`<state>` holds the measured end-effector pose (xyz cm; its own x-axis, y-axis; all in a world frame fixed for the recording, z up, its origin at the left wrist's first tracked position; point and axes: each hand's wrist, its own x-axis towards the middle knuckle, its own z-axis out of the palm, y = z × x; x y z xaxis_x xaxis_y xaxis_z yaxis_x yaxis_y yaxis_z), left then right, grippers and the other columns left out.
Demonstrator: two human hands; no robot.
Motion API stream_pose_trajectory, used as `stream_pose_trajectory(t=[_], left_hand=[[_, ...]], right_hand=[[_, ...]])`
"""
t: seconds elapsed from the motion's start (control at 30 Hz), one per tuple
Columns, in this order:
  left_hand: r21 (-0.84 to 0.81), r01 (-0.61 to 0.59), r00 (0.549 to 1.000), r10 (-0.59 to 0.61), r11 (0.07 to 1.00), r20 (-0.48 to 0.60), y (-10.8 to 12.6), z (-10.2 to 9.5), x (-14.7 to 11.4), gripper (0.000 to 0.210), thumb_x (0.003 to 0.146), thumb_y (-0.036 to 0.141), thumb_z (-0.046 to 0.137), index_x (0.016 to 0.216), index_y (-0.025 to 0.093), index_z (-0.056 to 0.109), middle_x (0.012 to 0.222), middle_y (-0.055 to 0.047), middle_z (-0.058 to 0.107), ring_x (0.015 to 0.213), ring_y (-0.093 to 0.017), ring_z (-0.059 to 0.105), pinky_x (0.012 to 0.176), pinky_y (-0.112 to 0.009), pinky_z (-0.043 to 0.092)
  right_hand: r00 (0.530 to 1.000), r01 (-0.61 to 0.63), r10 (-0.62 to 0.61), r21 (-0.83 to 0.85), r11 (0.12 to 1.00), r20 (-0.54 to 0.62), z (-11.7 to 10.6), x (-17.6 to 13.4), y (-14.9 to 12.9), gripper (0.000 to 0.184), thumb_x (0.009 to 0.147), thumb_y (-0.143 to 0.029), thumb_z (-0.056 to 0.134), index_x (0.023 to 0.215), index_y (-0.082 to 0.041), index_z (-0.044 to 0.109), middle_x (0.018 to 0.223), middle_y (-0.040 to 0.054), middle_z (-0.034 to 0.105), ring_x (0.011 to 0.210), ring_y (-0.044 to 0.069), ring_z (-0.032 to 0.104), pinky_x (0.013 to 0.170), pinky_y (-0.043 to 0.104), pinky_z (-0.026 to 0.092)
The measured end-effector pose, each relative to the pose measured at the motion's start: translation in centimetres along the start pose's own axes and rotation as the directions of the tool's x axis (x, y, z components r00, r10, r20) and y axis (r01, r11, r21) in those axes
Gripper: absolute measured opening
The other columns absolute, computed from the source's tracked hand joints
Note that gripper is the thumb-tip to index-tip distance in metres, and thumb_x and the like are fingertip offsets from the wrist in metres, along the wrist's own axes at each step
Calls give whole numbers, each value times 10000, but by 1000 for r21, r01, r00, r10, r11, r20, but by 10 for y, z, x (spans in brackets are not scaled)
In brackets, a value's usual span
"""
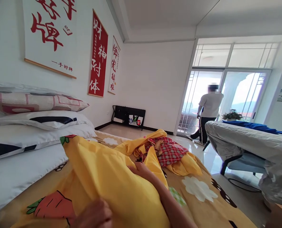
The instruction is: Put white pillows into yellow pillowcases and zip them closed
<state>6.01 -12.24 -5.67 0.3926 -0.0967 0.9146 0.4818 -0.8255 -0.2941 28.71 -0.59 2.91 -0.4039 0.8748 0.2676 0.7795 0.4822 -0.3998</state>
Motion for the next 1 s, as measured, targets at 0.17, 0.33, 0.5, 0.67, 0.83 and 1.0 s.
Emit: stream_pose_trajectory(t=[0.17, 0.33, 0.5, 0.67, 0.83, 1.0], left_hand=[[89, 816, 577, -795, 571, -188, -100, -77, -14, 294, 852, 429, 546, 1032, 197, 565, 1010, -92, 631, 911, -245, 594, 749, -357, 494], [76, 888, 373, -808, 453, 457, -123, -23, -19, 392, 842, 459, 431, 998, 158, 629, 1046, -154, 685, 977, -303, 625, 834, -398, 487], [38, 876, 450, -842, 481, 297, -114, -4, -9, 401, 871, 439, 348, 774, 169, 627, 836, -134, 702, 792, -270, 636, 720, -352, 469], [-229, 878, 439, -898, 421, 31, -133, -32, 16, 410, 821, 557, 484, 797, 168, 610, 733, -33, 644, 701, -200, 582, 633, -277, 455], [-399, 897, 297, -929, 192, 221, -126, -39, 8, 406, 725, 560, 603, 730, 155, 621, 609, -16, 601, 612, -185, 557, 532, -262, 460], [-359, 849, 500, -810, 388, 306, -116, -69, 19, 356, 821, 477, 565, 1015, 188, 639, 953, -68, 678, 899, -242, 612, 810, -340, 513]], right_hand=[[952, -11, 5, -16, 1000, -307, -11, -7, 16, 478, 827, -590, 426, 592, -193, 547, 572, 10, 557, 582, 155, 504, 556, 259, 358], [911, -5, 31, 65, 998, -411, -38, -16, 12, 477, 835, -590, 436, 682, -181, 628, 633, 27, 624, 610, 168, 545, 558, 252, 392], [912, -54, 39, -25, 998, -408, -55, -38, 39, 450, 805, -592, 461, 683, -209, 665, 659, 50, 675, 629, 208, 584, 583, 286, 442], [907, -148, 119, -41, 988, -403, -68, -56, 64, 480, 796, -625, 445, 652, -224, 665, 625, 55, 667, 598, 216, 584, 565, 314, 465], [873, -173, 133, -43, 984, -470, -74, -64, 59, 474, 819, -620, 424, 671, -230, 649, 634, 42, 658, 610, 206, 576, 579, 313, 460], [977, -33, 58, 120, 992, -206, -61, -62, 27, 427, 819, -598, 474, 681, -222, 623, 648, 25, 642, 605, 192, 561, 543, 291, 443]])
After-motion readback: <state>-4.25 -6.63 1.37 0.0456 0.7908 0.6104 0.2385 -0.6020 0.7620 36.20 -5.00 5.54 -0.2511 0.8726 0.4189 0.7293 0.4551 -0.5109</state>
